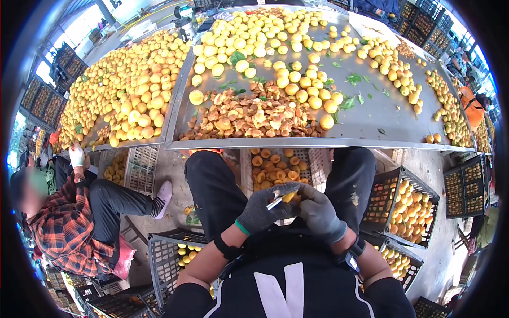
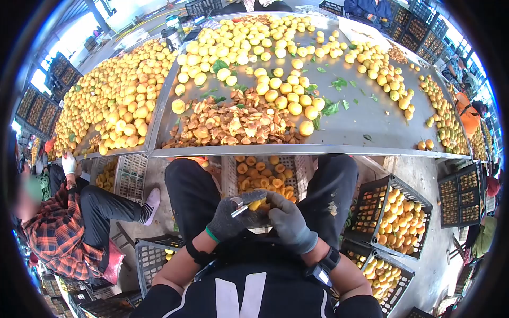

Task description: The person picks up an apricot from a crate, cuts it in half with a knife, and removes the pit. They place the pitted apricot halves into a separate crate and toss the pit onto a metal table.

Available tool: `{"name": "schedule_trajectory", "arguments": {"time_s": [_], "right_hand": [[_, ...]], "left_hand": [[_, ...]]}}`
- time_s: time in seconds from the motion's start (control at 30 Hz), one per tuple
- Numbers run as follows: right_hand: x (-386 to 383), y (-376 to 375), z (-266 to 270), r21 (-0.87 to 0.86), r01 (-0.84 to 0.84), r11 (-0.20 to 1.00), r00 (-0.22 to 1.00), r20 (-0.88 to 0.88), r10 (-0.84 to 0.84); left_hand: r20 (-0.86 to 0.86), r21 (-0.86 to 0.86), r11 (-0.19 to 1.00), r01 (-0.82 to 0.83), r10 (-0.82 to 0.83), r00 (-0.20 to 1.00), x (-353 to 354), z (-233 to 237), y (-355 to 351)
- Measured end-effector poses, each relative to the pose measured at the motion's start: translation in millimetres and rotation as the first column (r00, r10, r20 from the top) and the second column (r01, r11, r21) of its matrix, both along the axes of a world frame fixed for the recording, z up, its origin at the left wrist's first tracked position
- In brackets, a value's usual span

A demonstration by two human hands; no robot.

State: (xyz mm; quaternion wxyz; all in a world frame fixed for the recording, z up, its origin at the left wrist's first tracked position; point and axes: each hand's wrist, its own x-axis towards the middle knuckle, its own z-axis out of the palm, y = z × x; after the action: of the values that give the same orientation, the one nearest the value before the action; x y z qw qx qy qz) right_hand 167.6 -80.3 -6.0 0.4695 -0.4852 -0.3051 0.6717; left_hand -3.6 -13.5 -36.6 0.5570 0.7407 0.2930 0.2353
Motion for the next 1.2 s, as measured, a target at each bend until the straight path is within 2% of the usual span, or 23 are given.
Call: {"name": "schedule_trajectory", "arguments": {"time_s": [0.03,0.1,0.17,0.27,0.33,0.4,0.43,0.47,0.5,0.53,0.57,0.63,0.67,0.77,0.8,0.83,0.9,0.97,1.03,1.07,1.13,1.17,1.2], "right_hand": [[1,2,3,-0.085,0.003,0.996,0.958,-0.285,-0.027],[-1,7,-7,-0.086,-0.007,0.996,0.937,-0.348,-0.023],[-1,9,-22,-0.089,-0.017,0.996,0.912,-0.409,-0.02],[3,8,-37,-0.076,-0.003,0.997,0.961,-0.275,-0.018],[7,9,-41,-0.141,-0.014,0.99,0.986,-0.168,-0.01],[4,15,-44,-0.16,0.027,0.987,0.984,-0.171,-0.055],[3,19,-46,-0.177,0.069,0.982,0.98,-0.172,-0.099],[6,22,-55,-0.177,0.069,0.982,0.98,-0.17,-0.099],[12,26,-68,-0.187,0.064,0.98,0.994,-0.076,-0.08],[15,31,-78,-0.198,0.062,0.978,0.998,0.019,-0.06],[15,34,-86,-0.199,0.067,0.978,0.998,0.021,-0.064],[13,40,-97,-0.241,0.249,0.938,0.962,0.17,-0.212],[14,41,-100,-0.255,0.317,0.913,0.948,0.106,-0.3],[27,38,-98,-0.252,0.325,0.911,0.944,0.027,-0.329],[32,36,-89,-0.313,0.277,0.908,0.931,-0.145,-0.334],[39,34,-89,-0.3,0.294,0.908,0.928,-0.138,-0.346],[49,31,-88,-0.288,0.005,0.958,0.818,-0.549,-0.17],[45,45,-52,-0.292,0.026,0.956,0.855,-0.488,-0.173],[41,73,-17,-0.219,0.202,0.954,0.895,-0.354,-0.271],[44,89,-17,-0.21,0.213,0.954,0.894,-0.351,-0.277],[52,124,-20,0.096,0.207,0.974,0.97,-0.149,-0.191],[52,141,-16,0.108,0.212,0.971,0.97,-0.147,-0.195],[49,157,-11,0.165,0.234,0.958,0.972,-0.004,-0.237]], "left_hand": [[-0.001,0.002,1.0,-0.001,0.001,1.0,0,-1,1],[0.109,0.008,0.998,-0.065,0.063,0.992,1,-5,2],[0.067,-0.018,0.999,-0.043,0.044,0.997,0,-16,1],[0.035,-0.074,0.997,-0.038,0.041,0.999,2,-13,1],[0.045,-0.103,0.993,-0.057,0.061,0.997,2,-7,2],[0.018,-0.232,0.971,-0.057,0.063,0.998,3,-5,3],[0.02,-0.231,0.971,-0.056,0.063,0.998,5,-7,6],[-0.057,-0.27,0.951,-0.153,0.143,0.988,6,-11,9],[-0.136,-0.301,0.92,-0.249,0.217,0.967,8,-17,13],[-0.062,-0.249,0.909,-0.335,0.33,0.942,7,-23,15],[-0.061,-0.251,0.91,-0.331,0.327,0.943,3,-28,17],[-0.03,-0.5,0.76,-0.415,0.464,0.885,-2,-23,23],[0.022,-0.513,0.748,-0.421,0.502,0.865,1,-20,23],[-0.03,-0.573,0.693,-0.438,0.516,0.856,-7,-17,26],[-0.002,-0.601,0.674,-0.429,0.535,0.845,-9,-27,27],[0.013,-0.598,0.687,-0.413,0.523,0.852,-9,-28,28],[0.049,-0.676,0.614,-0.407,0.589,0.807,-9,-30,29],[0.053,-0.683,0.618,-0.39,0.573,0.818,-7,-26,31],[0.016,-0.7,0.601,-0.386,0.553,0.833,-4,-28,32],[0.039,-0.735,0.579,-0.352,0.555,0.831,-3,-34,32],[0.029,-0.747,0.575,-0.335,0.531,0.847,3,-30,32],[0.006,-0.761,0.558,-0.332,0.517,0.856,5,-28,32],[0.001,-0.764,0.554,-0.331,0.514,0.858,6,-30,31]]}}
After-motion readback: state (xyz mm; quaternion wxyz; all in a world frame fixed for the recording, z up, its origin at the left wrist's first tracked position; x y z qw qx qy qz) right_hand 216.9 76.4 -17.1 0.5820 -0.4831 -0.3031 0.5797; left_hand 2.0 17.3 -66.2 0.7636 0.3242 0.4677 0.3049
